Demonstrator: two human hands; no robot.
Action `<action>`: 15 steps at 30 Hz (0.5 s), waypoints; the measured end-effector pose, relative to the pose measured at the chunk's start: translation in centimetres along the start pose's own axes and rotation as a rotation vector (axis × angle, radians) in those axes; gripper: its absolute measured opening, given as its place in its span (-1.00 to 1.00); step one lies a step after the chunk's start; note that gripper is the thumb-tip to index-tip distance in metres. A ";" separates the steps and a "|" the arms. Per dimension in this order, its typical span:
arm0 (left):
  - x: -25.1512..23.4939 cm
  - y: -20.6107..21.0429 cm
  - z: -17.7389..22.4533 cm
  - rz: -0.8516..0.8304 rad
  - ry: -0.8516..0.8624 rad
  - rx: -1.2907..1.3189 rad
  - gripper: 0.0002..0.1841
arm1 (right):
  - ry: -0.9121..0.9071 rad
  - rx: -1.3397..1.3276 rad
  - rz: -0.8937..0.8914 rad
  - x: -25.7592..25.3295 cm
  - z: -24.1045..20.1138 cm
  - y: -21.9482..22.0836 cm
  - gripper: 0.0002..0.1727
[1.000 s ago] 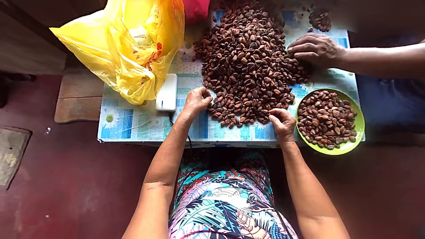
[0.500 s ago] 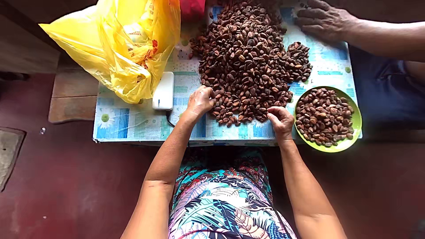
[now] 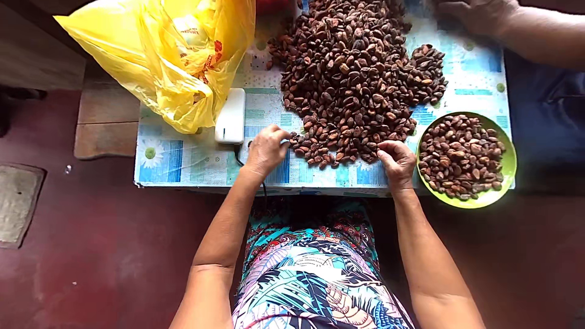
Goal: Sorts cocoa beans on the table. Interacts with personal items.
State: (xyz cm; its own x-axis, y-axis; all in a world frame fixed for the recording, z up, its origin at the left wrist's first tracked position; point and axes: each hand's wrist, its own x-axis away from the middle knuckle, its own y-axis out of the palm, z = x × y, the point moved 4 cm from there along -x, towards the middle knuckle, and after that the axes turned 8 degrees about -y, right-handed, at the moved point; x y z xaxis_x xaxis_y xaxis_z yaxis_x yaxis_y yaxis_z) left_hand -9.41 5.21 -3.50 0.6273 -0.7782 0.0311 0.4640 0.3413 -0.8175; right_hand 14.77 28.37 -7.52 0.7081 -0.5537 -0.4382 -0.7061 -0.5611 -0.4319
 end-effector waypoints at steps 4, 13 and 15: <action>0.1 1.5 -0.7 0.040 0.031 -0.038 -0.81 | 0.002 0.011 0.001 0.0 -0.2 -0.1 -0.79; -1.6 1.1 0.9 -0.029 0.037 -0.104 -0.79 | 0.017 0.002 0.008 0.0 0.2 0.0 -0.80; -2.4 1.5 1.9 -0.096 -0.029 -0.199 -0.81 | 0.026 0.012 -0.003 0.0 0.1 -0.1 -0.80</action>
State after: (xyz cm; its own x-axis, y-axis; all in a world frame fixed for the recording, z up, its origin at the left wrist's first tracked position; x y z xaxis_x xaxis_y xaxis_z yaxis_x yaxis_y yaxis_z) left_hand -9.01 8.61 -3.67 0.6052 -0.7857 0.1285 0.3919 0.1535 -0.9071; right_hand 14.82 28.49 -7.51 0.7098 -0.5684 -0.4160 -0.7041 -0.5556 -0.4422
